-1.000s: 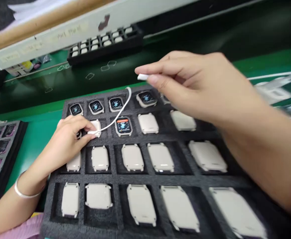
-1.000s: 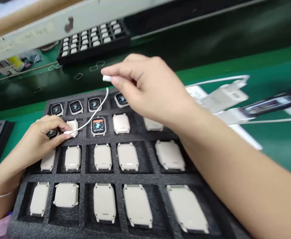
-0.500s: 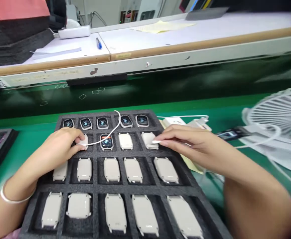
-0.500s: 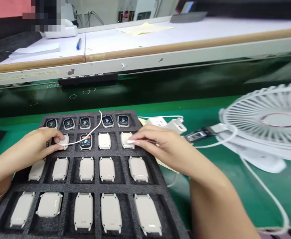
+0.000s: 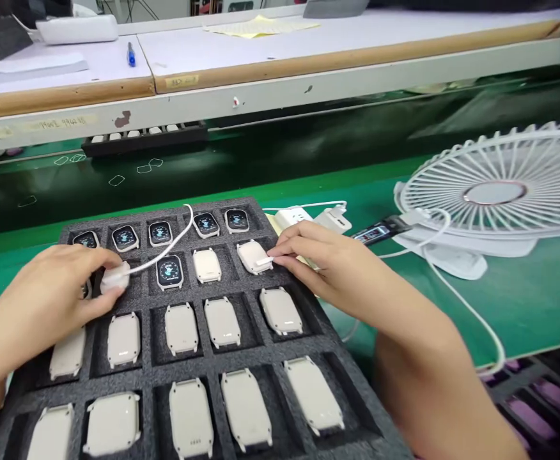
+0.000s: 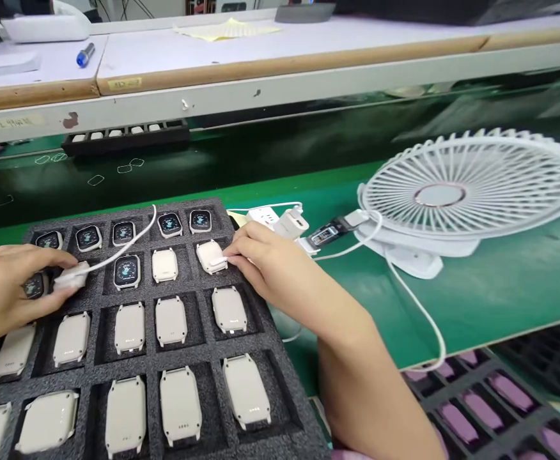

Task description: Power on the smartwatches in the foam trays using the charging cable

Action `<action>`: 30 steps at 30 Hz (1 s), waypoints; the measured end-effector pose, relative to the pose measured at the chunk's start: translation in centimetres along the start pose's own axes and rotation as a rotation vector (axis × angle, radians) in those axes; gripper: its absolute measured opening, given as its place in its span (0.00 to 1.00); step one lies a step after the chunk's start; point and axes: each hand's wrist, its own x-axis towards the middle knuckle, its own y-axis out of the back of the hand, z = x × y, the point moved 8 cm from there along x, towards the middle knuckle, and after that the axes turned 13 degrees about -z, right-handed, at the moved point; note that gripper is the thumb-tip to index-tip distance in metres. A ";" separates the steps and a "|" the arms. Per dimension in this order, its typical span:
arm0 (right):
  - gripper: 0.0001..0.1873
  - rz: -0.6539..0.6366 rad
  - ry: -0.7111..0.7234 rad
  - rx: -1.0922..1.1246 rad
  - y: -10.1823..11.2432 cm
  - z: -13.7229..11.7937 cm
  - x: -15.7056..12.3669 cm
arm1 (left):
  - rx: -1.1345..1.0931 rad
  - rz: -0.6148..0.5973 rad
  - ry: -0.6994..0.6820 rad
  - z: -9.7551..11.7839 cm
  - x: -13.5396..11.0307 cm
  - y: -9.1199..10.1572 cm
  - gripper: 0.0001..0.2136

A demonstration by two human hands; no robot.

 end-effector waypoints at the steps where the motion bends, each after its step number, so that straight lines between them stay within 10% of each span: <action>1: 0.09 0.003 0.005 -0.011 0.1 -0.1 0.0 | -0.097 -0.016 0.030 -0.8 0.1 0.2 0.19; 6: 0.10 -0.008 -0.016 -0.004 0.2 0.0 -0.1 | -0.465 -0.120 0.067 -3.5 1.2 -0.6 0.23; 30: 0.09 0.087 -0.136 -0.182 -1.9 2.0 0.5 | -0.322 -0.165 -0.161 -2.7 1.7 -1.3 0.20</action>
